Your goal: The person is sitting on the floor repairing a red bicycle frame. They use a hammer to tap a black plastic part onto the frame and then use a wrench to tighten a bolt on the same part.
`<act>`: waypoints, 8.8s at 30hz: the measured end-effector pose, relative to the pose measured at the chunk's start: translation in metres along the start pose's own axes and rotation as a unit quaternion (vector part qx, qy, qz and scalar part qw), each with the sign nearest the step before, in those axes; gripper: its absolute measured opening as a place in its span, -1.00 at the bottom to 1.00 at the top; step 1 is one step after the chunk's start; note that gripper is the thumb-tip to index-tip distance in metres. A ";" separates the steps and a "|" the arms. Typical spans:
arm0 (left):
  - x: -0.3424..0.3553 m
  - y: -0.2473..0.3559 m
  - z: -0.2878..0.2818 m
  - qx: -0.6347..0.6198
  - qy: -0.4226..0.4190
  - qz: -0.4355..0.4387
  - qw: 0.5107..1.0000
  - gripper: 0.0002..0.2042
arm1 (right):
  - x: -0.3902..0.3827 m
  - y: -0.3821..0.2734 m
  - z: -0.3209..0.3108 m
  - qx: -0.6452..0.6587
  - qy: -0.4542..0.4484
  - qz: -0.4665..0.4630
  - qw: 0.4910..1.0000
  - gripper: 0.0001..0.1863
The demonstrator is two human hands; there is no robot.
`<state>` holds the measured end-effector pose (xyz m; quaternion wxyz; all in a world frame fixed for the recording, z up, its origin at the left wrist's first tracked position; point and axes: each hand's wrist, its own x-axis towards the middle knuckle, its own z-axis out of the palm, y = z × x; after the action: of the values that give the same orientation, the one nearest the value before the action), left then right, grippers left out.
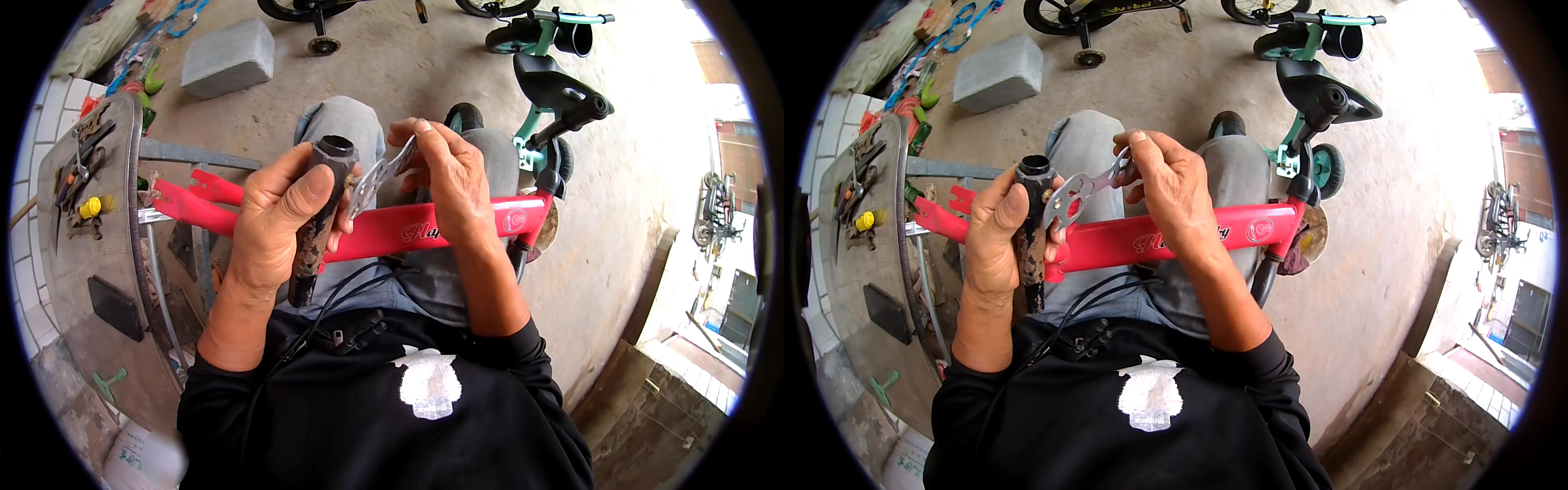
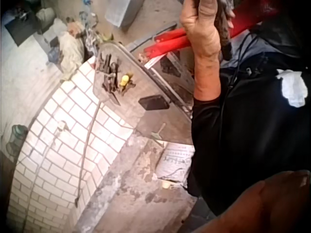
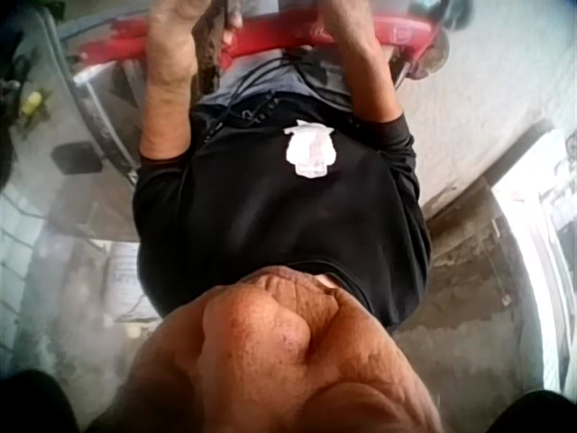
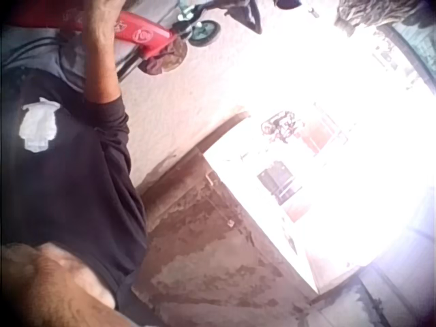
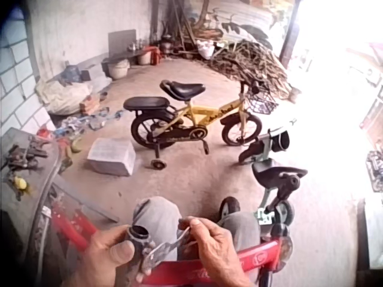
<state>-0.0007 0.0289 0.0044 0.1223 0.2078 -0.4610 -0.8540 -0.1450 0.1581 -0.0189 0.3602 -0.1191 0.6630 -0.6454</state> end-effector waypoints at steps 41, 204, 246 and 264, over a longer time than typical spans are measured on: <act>0.017 0.001 -0.004 -0.059 0.098 0.049 0.992 -0.62 | -0.064 0.037 0.038 0.005 -0.042 -0.076 0.996 -0.58; 0.013 -0.025 0.007 0.295 -0.112 0.090 0.945 -0.58 | -0.022 -0.041 -0.035 -0.113 0.136 -0.252 0.951 -0.48; 0.011 -0.033 0.009 0.138 -0.019 0.115 0.984 -0.55 | -0.091 0.015 0.010 -0.082 -0.160 -0.010 0.984 -0.35; 0.015 -0.041 0.013 0.235 -0.053 0.096 0.966 -0.64 | -0.115 -0.004 -0.011 -0.207 0.005 -0.142 0.968 -0.73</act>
<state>-0.0204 0.0545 -0.0271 0.1273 0.1402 -0.6727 -0.7153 -0.0714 0.2380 0.0207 0.2296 -0.2807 0.7602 -0.5391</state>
